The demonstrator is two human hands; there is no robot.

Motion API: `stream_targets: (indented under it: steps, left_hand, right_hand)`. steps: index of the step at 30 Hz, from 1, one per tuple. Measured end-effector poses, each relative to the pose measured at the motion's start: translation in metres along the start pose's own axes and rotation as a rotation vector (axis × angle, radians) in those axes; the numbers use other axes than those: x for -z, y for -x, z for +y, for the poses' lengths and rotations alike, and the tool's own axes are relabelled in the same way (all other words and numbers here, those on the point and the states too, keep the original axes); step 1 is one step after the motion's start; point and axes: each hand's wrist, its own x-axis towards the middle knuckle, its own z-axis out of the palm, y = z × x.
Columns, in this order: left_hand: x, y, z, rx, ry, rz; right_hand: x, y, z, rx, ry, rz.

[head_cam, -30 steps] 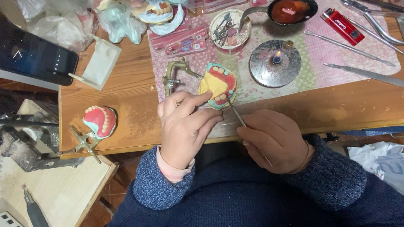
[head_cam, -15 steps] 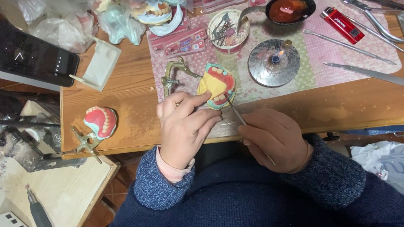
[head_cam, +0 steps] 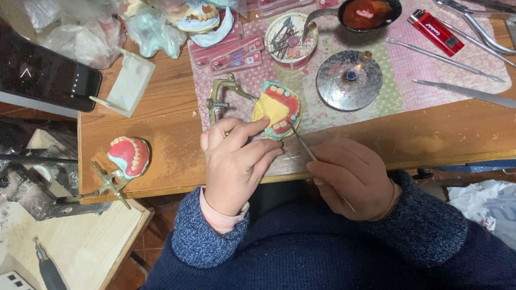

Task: The person works on a dental model, using a metal tool to adjust a wire component. They open a drawer to retrieve pliers and cut a small piece of wire, then use the pliers to bend and attach the wire to the model. Finally, they use a rotary tool to grind or polish the attached wire.

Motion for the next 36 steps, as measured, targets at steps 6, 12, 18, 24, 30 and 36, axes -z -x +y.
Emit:
stream_targets:
  steps: [6,12,18,24,30,36]
  left_hand:
    - [0.001,-0.001,0.000,-0.007,0.005,0.000]
    - [0.002,-0.001,0.001,-0.012,0.002,0.011]
    - [0.002,-0.001,0.001,-0.010,0.004,0.013]
    - [0.001,-0.001,0.000,-0.018,0.005,0.018]
    - [0.002,-0.001,0.001,-0.012,-0.002,0.001]
    - [0.001,0.000,0.000,-0.017,-0.010,0.001]
  right_hand:
    - [0.008,0.008,0.004,-0.126,-0.107,0.135]
    - [0.039,-0.027,0.039,-0.559,-0.432,0.634]
    - [0.048,-0.022,0.071,-0.539,-0.656,0.595]
    - [0.046,-0.024,0.065,-0.585,-0.647,0.615]
    - [0.024,-0.003,0.017,-0.435,-0.466,0.521]
    - [0.016,-0.004,0.006,-0.089,-0.030,0.026]
